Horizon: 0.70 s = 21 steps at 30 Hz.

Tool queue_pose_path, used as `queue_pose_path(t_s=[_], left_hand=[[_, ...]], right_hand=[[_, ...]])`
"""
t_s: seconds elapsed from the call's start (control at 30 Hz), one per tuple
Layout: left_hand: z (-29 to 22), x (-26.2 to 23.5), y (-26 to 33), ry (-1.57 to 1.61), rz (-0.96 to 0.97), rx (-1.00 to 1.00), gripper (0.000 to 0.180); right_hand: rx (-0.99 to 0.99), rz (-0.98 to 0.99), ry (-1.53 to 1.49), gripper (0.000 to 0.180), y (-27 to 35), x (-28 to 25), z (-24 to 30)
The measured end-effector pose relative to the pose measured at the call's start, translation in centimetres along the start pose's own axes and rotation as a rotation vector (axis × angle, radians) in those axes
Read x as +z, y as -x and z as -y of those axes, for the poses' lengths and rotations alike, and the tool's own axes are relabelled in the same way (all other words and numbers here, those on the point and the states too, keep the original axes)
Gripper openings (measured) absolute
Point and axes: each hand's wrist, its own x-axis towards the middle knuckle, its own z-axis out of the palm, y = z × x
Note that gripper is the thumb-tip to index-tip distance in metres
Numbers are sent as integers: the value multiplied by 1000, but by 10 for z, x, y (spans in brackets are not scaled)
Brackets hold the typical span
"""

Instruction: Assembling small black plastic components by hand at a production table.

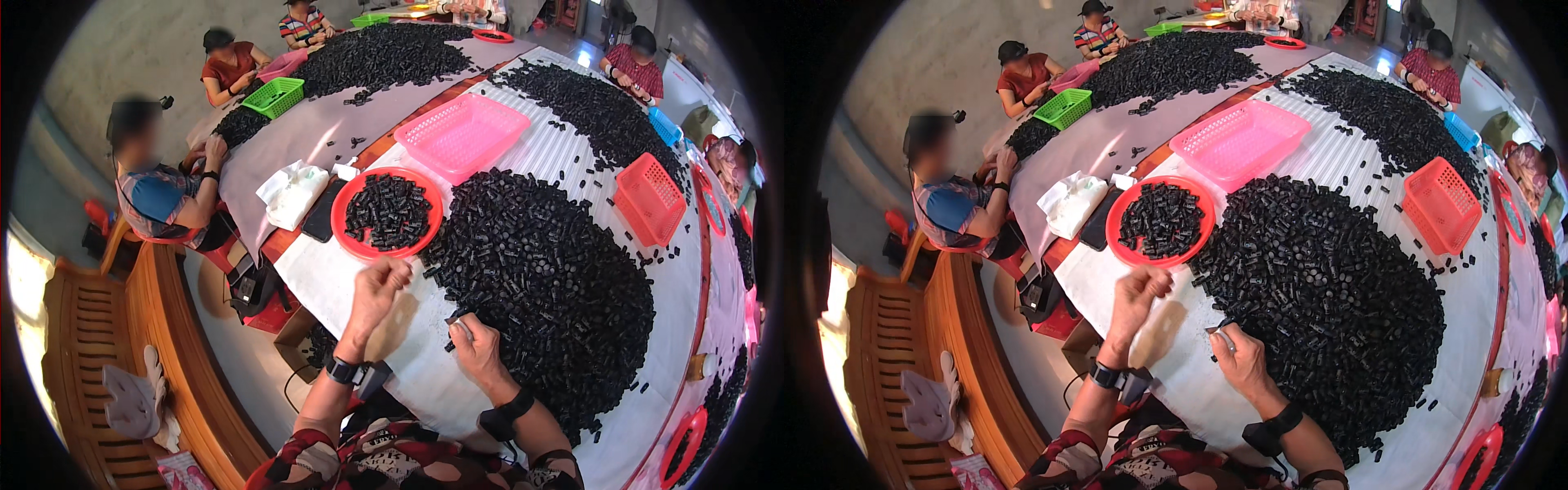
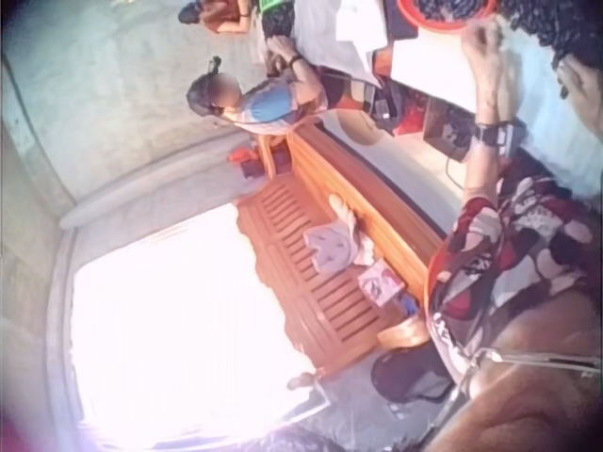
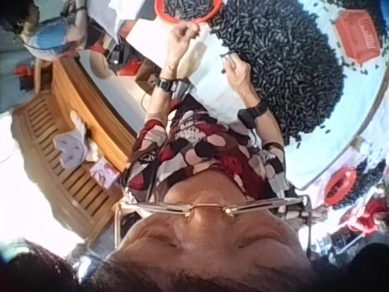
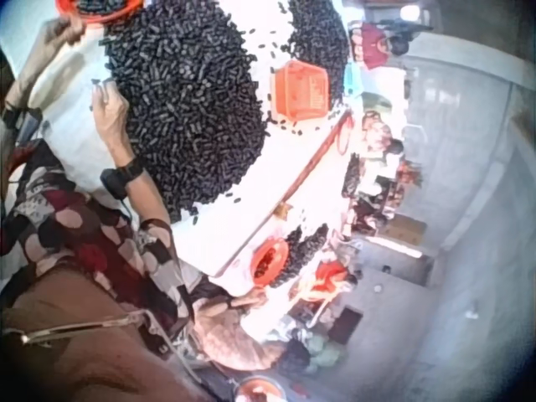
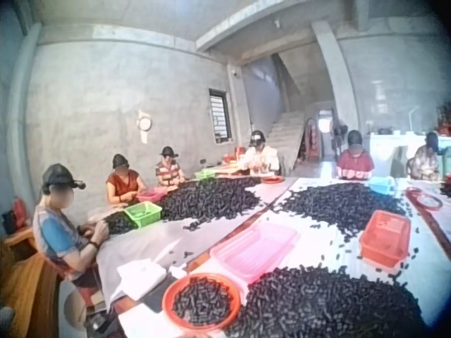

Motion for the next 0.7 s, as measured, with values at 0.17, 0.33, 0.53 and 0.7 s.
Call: queue_pose_path(t_s=[0.17, 0.33, 0.53, 0.7], left_hand=[[15, 6, 12, -620, 11, 200, 10], [27, -10, 17, -903, -117, 317, 17], [48, -12, 5, -1091, -105, 397, 28], [52, -4, -2, -1270, -47, 299, 20]], right_hand=[[-31, -5, -2, 20, 0, 2, -4], [-65, -18, 16, 20, 1, 3, -9], [-75, -7, 30, 20, 1, 4, -3], [-93, -1, 54, 21, 0, 5, -2]])
